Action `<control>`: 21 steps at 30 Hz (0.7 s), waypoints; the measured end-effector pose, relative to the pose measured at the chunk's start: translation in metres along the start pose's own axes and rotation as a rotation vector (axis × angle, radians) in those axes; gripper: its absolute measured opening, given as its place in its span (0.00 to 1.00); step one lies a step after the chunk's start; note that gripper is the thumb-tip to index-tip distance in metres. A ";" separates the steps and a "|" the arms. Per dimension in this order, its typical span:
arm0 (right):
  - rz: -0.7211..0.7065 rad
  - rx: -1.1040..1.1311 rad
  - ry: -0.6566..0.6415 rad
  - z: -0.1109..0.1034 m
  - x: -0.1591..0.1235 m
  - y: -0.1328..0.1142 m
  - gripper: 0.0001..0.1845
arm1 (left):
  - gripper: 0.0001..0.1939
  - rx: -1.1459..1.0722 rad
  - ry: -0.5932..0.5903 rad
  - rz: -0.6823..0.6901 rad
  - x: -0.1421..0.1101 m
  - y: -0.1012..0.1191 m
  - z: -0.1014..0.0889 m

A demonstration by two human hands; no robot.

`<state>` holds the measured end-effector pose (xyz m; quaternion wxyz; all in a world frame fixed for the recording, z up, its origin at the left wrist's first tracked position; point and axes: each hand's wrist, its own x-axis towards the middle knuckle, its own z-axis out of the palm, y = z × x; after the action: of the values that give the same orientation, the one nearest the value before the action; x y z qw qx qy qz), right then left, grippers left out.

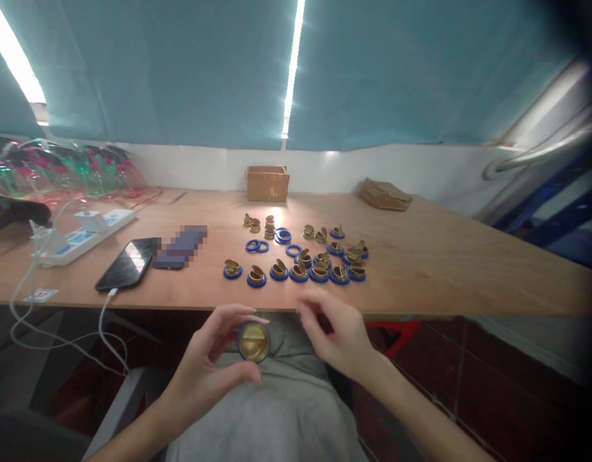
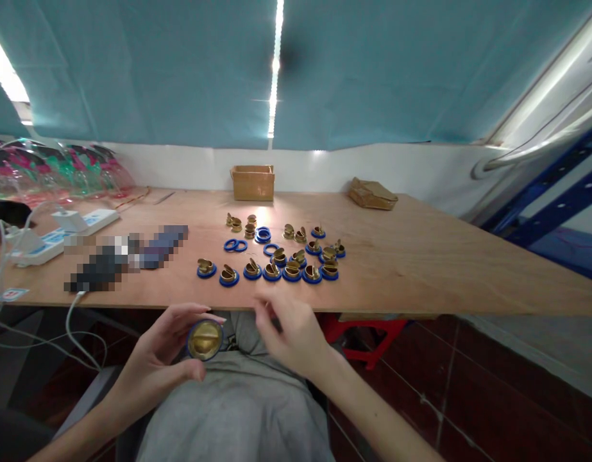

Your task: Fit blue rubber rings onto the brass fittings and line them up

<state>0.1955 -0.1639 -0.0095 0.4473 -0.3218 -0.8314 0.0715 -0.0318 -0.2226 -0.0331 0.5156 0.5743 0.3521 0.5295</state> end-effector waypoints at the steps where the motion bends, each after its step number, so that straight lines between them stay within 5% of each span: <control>1: 0.066 -0.081 -0.010 -0.003 0.012 0.008 0.06 | 0.31 0.041 0.026 0.033 0.000 0.000 -0.001; 4: 0.183 -0.300 -0.209 -0.010 0.059 0.035 0.07 | 0.29 0.167 0.079 0.102 0.001 0.002 -0.002; 10: 0.132 -0.253 -0.703 0.011 0.143 0.087 0.07 | 0.29 0.262 0.113 0.156 0.002 0.001 -0.004; 15: 0.153 -0.244 -0.997 0.033 0.157 0.112 0.11 | 0.28 0.277 0.104 0.134 0.003 -0.001 -0.005; 21: 0.146 -0.235 -1.052 0.038 0.153 0.117 0.12 | 0.25 0.249 0.045 0.093 0.003 0.001 -0.002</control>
<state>0.1607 0.0263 0.0271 -0.0742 -0.3476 -0.9209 0.1603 -0.0336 -0.2197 -0.0320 0.4072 0.6376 0.3997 0.5175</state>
